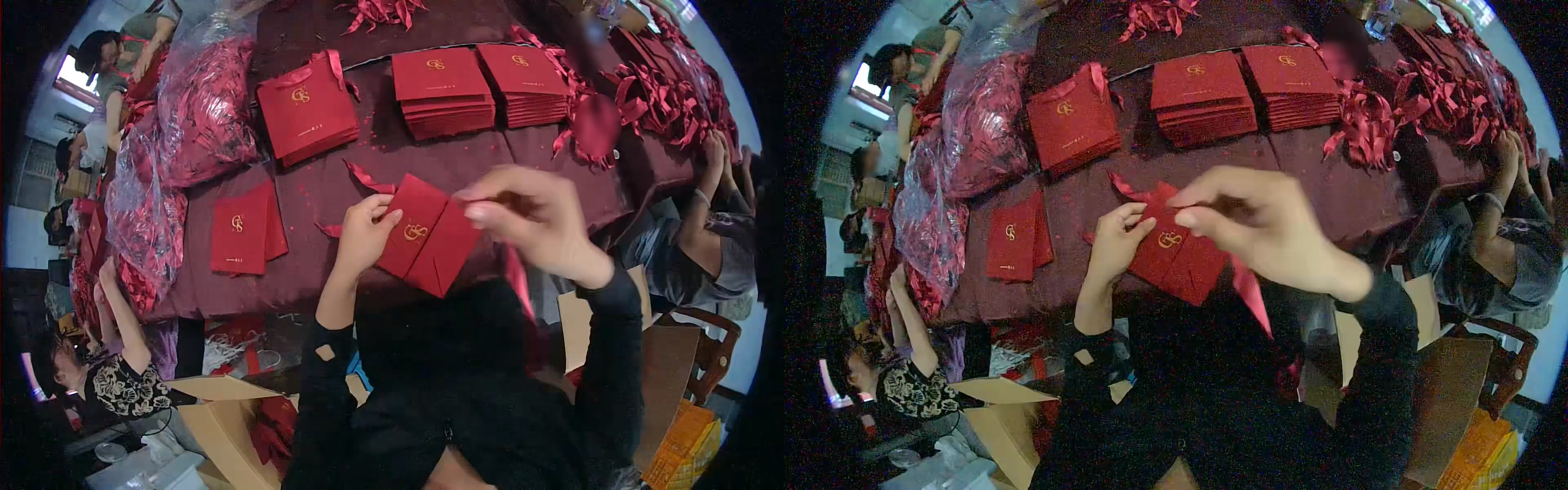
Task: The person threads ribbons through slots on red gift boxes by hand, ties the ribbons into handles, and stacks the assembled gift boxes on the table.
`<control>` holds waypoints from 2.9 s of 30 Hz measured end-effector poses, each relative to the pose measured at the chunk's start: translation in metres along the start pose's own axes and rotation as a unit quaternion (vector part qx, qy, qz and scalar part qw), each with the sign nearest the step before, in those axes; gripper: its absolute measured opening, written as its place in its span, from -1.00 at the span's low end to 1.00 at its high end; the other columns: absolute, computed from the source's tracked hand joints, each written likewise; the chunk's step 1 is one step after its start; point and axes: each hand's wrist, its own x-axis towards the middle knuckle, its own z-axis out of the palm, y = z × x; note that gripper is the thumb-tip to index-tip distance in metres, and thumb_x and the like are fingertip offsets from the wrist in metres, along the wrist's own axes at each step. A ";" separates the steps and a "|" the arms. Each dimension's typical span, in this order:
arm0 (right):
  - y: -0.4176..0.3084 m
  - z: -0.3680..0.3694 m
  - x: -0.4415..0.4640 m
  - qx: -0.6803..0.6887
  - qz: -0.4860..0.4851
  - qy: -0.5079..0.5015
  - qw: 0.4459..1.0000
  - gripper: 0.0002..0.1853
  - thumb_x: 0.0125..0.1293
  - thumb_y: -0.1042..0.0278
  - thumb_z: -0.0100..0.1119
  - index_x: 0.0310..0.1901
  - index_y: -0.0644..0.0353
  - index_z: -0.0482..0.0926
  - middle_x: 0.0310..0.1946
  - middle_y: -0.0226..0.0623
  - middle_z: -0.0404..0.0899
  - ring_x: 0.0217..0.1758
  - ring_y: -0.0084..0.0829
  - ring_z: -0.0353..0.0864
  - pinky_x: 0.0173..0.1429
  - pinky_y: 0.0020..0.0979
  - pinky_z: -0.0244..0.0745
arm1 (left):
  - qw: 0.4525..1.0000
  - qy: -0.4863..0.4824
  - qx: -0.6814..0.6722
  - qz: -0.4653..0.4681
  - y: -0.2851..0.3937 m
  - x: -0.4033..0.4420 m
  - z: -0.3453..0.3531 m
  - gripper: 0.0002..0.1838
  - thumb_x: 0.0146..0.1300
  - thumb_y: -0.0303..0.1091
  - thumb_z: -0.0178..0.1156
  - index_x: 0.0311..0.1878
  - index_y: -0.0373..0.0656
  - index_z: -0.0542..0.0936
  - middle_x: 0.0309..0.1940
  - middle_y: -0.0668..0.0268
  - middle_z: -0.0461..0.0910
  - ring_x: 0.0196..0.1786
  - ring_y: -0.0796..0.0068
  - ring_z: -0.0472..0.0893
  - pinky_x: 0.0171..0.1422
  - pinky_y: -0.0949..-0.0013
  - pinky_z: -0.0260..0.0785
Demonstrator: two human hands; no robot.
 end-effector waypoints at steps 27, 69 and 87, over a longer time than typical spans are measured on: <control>0.145 0.070 0.029 -0.208 -0.025 0.082 0.974 -0.87 0.11 0.44 0.24 -0.35 0.31 0.54 -0.47 -0.05 0.60 -0.40 -0.16 0.65 -0.35 -0.30 0.48 | 0.998 0.024 -0.048 -0.024 -0.009 -0.005 0.005 -0.73 0.33 -0.51 0.07 0.06 -0.36 0.55 -0.21 0.24 0.68 -0.19 0.67 0.56 -0.09 0.54 0.40; 0.157 0.056 0.032 -0.032 -0.019 -0.073 0.997 -0.75 0.16 0.52 0.29 -0.25 0.25 0.37 -0.55 -0.33 0.52 -0.47 -0.60 0.50 -0.38 -0.49 0.39 | 0.993 -0.003 0.097 -0.071 -0.016 0.018 -0.010 -0.84 0.35 -0.44 0.04 -0.32 -0.32 0.53 -0.55 0.22 0.59 -0.53 0.53 0.58 -0.46 0.43 0.38; 0.161 0.063 0.033 -0.099 -0.047 -0.094 0.990 -0.79 0.11 0.54 0.28 -0.31 0.25 0.40 -0.59 -0.21 0.52 -0.53 -0.41 0.57 -0.44 -0.39 0.37 | 0.842 0.345 0.396 0.123 -0.007 0.016 -0.058 -0.56 0.22 -0.36 0.20 0.16 -0.24 0.40 -0.15 0.11 0.55 -0.05 0.03 0.54 0.05 0.13 0.38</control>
